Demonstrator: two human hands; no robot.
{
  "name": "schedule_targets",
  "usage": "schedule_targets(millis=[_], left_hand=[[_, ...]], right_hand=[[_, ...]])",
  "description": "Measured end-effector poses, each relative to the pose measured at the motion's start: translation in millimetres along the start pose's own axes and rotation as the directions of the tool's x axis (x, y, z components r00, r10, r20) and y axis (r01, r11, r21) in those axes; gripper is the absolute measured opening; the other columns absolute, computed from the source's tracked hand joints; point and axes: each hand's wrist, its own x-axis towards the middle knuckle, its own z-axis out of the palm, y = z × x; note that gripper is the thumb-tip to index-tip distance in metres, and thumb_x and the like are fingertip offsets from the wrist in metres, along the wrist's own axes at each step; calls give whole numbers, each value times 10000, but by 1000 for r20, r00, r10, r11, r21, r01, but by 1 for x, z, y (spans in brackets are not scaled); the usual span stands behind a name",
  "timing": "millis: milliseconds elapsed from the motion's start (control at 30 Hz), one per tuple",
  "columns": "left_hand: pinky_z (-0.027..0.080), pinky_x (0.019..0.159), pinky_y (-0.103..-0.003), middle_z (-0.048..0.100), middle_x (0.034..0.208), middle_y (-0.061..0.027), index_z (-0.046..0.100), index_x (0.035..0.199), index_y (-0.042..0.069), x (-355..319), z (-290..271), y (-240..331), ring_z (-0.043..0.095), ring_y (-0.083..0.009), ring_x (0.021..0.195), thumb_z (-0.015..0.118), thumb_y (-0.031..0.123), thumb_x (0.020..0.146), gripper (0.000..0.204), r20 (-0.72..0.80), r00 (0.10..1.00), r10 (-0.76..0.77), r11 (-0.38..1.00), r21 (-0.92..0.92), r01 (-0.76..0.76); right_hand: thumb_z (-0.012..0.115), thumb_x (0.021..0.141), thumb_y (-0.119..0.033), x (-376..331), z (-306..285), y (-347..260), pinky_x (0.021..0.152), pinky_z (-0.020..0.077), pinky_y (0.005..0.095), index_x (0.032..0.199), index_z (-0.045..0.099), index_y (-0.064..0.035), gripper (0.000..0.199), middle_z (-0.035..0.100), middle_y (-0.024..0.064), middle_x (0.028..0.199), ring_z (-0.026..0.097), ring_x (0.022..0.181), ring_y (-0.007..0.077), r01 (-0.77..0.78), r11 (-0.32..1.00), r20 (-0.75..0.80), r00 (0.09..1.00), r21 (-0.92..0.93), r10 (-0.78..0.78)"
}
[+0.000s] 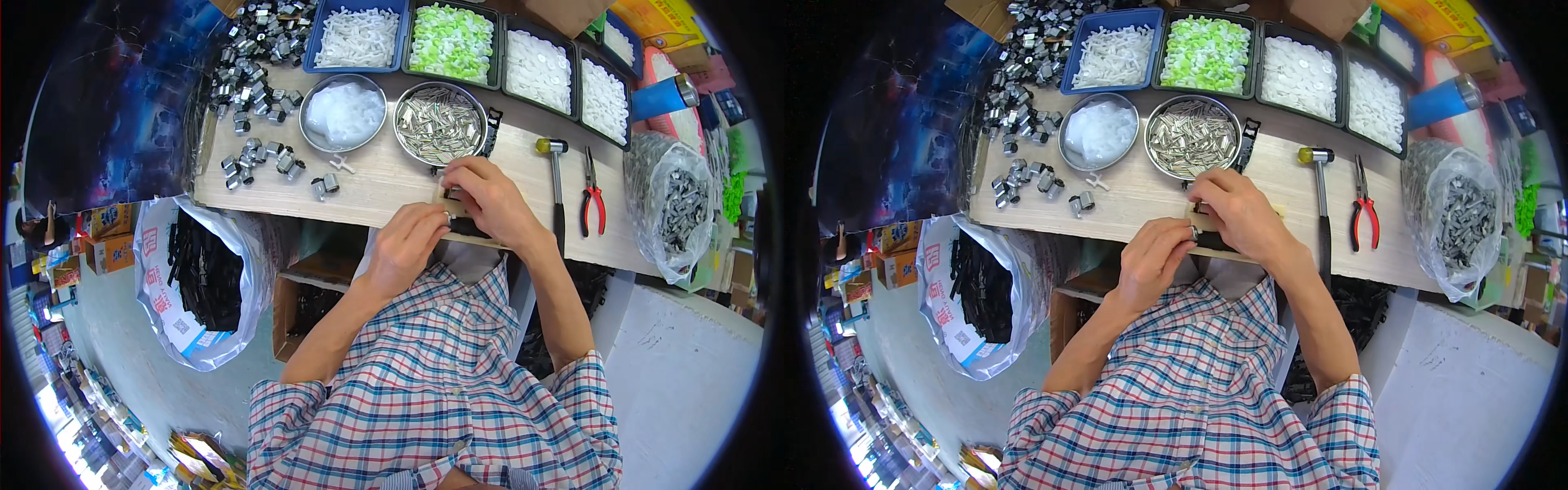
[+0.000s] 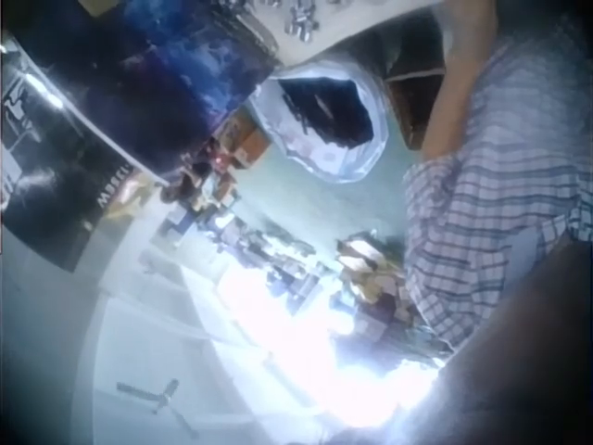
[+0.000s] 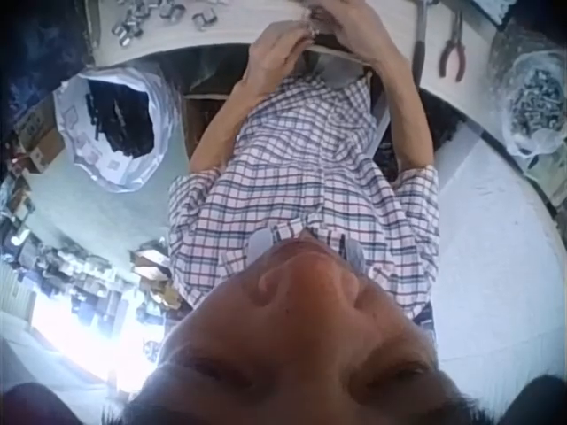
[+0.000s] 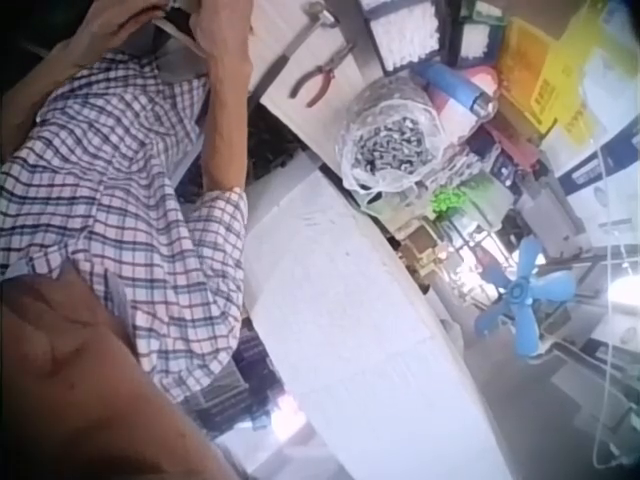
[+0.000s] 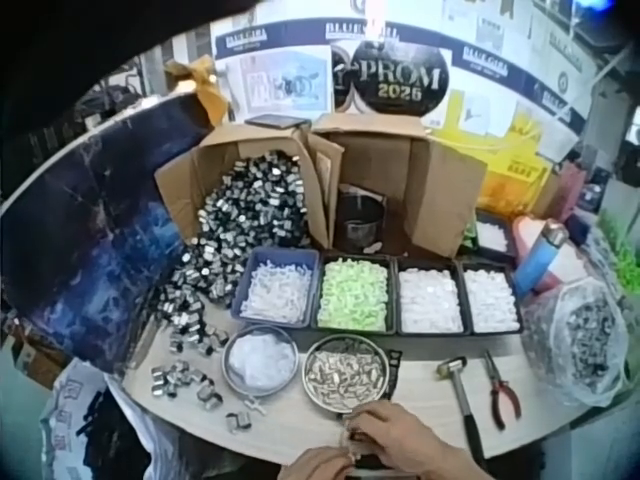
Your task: Assembling small industrial or toy parts on a workbench using a jig and manual tools.
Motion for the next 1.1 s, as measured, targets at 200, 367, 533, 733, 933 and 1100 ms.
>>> schedule_targets(millis=[200,367,533,733,933,1100], left_hand=[[568,763,-379,698,1001,-178,644,1077,-50,0,3,0,691,-338,902,726,-77,820,271,14,999,44,998,-36,-43],[568,737,-358,695,997,-183,641,1144,-42,-4,5,2,698,-317,854,684,-29,906,242,50,997,-57,997,-47,59],[562,728,-386,687,987,-191,627,1130,-37,-5,5,14,690,-337,846,645,-44,909,222,31,965,-260,955,-143,261],[539,751,-425,673,966,-181,608,1122,-43,1,4,6,660,-347,847,618,-95,813,313,112,994,-8,998,67,0],[514,770,-375,631,905,-120,640,1057,-22,11,13,1,619,-281,847,633,80,761,313,247,930,273,921,212,-327],[526,811,-394,660,959,-112,660,1027,-4,0,16,-9,633,-293,909,715,98,792,262,299,911,283,902,241,-359]], right_hand=[[722,791,21,-22,14,-4,878,500,396,1035,675,-56,260,657,93,1039,624,998,298,-1,985,-204,978,-171,-34],[737,766,-11,-28,25,1,887,493,389,1056,697,-60,297,654,77,1040,618,1005,279,-32,976,-274,961,-218,-29],[720,825,23,-27,15,-7,840,524,396,1050,703,-39,234,661,101,1059,633,1013,303,-36,979,-227,974,-200,-11],[662,900,21,25,-22,24,778,549,370,1044,704,-19,155,668,143,1047,673,879,310,-32,997,-478,879,-75,-8],[705,875,-24,102,-41,90,787,555,374,992,718,-24,117,665,142,1039,680,888,316,-119,956,-527,849,-268,-42],[740,825,-66,141,-35,91,787,561,429,890,703,-39,79,658,119,1060,667,946,320,-67,878,-370,920,-474,-129]])
